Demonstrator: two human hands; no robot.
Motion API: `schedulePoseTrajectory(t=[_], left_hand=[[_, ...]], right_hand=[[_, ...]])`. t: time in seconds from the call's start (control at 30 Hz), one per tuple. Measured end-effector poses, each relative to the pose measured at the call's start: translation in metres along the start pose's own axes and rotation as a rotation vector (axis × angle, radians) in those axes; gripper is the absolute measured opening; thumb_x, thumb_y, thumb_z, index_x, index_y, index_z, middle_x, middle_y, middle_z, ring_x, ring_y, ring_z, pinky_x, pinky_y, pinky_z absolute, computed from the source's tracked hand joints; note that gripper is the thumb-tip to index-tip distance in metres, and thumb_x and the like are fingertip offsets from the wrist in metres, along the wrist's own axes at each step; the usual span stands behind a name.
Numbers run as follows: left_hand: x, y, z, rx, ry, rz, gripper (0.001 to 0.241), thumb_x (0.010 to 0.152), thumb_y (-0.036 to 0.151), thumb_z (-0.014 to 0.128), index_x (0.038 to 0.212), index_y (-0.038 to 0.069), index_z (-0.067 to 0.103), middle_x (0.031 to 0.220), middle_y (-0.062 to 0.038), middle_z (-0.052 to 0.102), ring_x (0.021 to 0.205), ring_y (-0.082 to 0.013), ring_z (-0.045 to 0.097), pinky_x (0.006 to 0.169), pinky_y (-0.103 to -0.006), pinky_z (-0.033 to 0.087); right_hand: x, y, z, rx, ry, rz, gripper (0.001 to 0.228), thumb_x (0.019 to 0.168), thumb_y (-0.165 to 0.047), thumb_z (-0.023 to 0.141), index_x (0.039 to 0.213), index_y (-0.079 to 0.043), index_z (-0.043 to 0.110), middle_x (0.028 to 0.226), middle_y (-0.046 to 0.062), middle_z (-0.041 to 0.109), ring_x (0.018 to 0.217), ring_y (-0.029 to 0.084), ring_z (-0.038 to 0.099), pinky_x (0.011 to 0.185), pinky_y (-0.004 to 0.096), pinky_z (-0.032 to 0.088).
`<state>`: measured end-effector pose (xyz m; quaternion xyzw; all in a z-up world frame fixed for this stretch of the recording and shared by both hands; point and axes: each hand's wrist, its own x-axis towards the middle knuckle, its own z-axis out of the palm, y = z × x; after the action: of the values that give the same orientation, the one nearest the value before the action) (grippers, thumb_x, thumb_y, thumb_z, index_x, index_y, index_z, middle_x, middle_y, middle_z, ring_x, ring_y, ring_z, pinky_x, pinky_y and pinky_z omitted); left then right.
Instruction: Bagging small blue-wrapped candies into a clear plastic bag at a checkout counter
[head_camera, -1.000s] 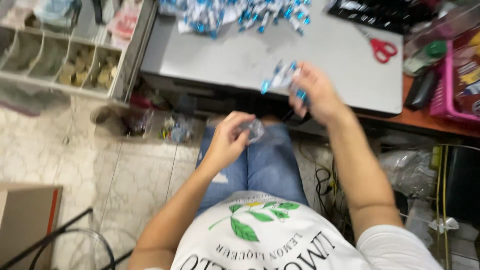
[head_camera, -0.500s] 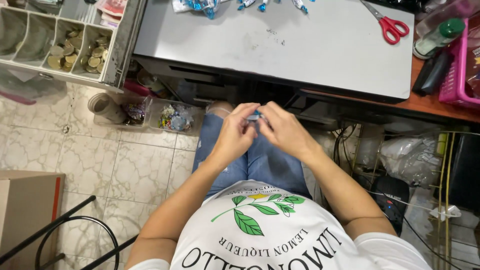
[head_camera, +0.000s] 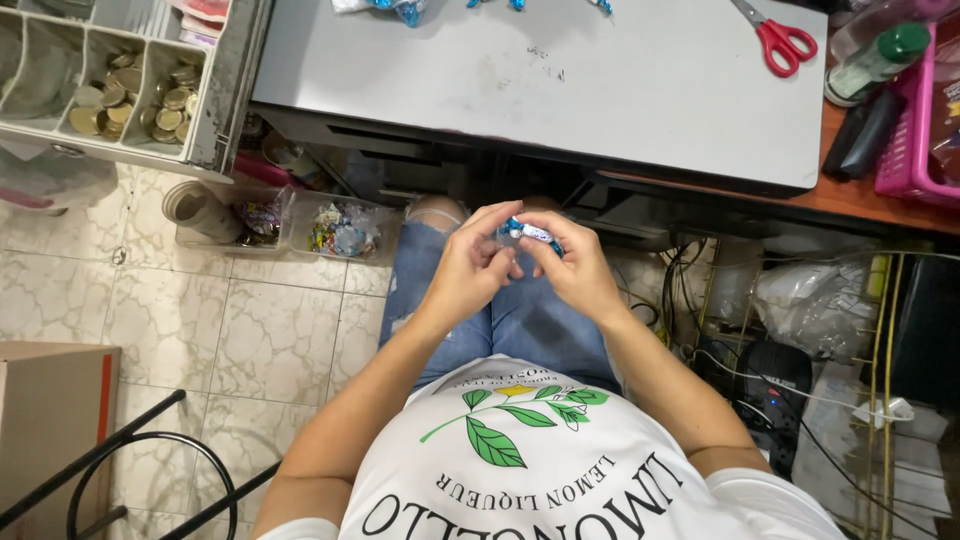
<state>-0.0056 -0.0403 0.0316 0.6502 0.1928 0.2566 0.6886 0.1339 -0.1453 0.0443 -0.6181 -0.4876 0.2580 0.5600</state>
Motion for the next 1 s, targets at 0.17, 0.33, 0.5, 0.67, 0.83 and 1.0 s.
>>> schedulePoseTrajectory(t=[0.17, 0.33, 0.5, 0.67, 0.83, 1.0], left_hand=[[0.000, 0.006, 0.000, -0.001, -0.006, -0.017, 0.056, 0.089, -0.016, 0.051, 0.143, -0.003, 0.056, 0.140, -0.019, 0.057, 0.066, -0.0205, 0.075, 0.053, -0.0263, 0.062], [-0.002, -0.018, 0.003, 0.054, 0.003, -0.037, 0.054, 0.087, -0.017, 0.053, 0.140, -0.006, 0.057, 0.137, -0.022, 0.058, 0.064, -0.0226, 0.075, 0.050, -0.0269, 0.060], [-0.002, -0.027, 0.006, 0.061, 0.039, -0.034, 0.055, 0.086, -0.017, 0.054, 0.140, -0.007, 0.057, 0.135, -0.022, 0.059, 0.062, -0.0236, 0.075, 0.048, -0.0270, 0.060], [-0.001, -0.028, 0.001, 0.084, 0.212, 0.008, 0.049, 0.082, -0.018, 0.048, 0.126, -0.001, 0.064, 0.114, -0.017, 0.060, 0.058, -0.0241, 0.074, 0.047, -0.0282, 0.060], [0.002, -0.006, -0.010, 0.419, 0.235, 0.095, 0.020, 0.077, -0.012, 0.061, 0.084, 0.006, 0.063, 0.103, -0.012, 0.064, 0.090, -0.0381, 0.072, 0.070, -0.0405, 0.060], [0.002, -0.045, -0.012, 0.774, -0.038, 0.063, 0.018, 0.076, -0.008, 0.060, 0.081, 0.003, 0.074, 0.113, -0.017, 0.067, 0.102, -0.0440, 0.071, 0.086, -0.0491, 0.060]], right_hand=[[0.004, -0.014, -0.009, 0.026, -0.139, 0.094, 0.023, 0.096, -0.001, 0.063, 0.119, 0.002, 0.067, 0.081, 0.020, 0.069, 0.037, 0.021, 0.063, 0.031, 0.029, 0.047], [0.026, -0.039, -0.016, -0.462, -0.409, 0.181, 0.028, 0.091, -0.003, 0.065, 0.119, -0.005, 0.069, 0.104, 0.023, 0.076, 0.099, 0.048, 0.071, 0.083, 0.058, 0.058], [0.038, -0.043, -0.014, -0.722, -0.553, 0.332, 0.028, 0.087, -0.005, 0.069, 0.114, -0.007, 0.069, 0.103, 0.022, 0.076, 0.097, 0.047, 0.072, 0.083, 0.057, 0.060], [0.039, -0.031, -0.008, -0.598, -0.597, 0.236, 0.031, 0.093, 0.001, 0.056, 0.120, -0.009, 0.067, 0.108, 0.025, 0.074, 0.101, 0.051, 0.070, 0.083, 0.060, 0.060], [0.039, -0.022, -0.007, -0.833, -0.673, 0.240, 0.034, 0.090, 0.006, 0.055, 0.112, -0.012, 0.074, 0.102, 0.020, 0.073, 0.095, 0.045, 0.073, 0.078, 0.054, 0.063], [0.027, 0.034, 0.007, -1.029, -0.773, 0.367, 0.036, 0.090, -0.009, 0.064, 0.122, -0.025, 0.071, 0.105, 0.015, 0.074, 0.099, 0.040, 0.075, 0.080, 0.051, 0.064]])
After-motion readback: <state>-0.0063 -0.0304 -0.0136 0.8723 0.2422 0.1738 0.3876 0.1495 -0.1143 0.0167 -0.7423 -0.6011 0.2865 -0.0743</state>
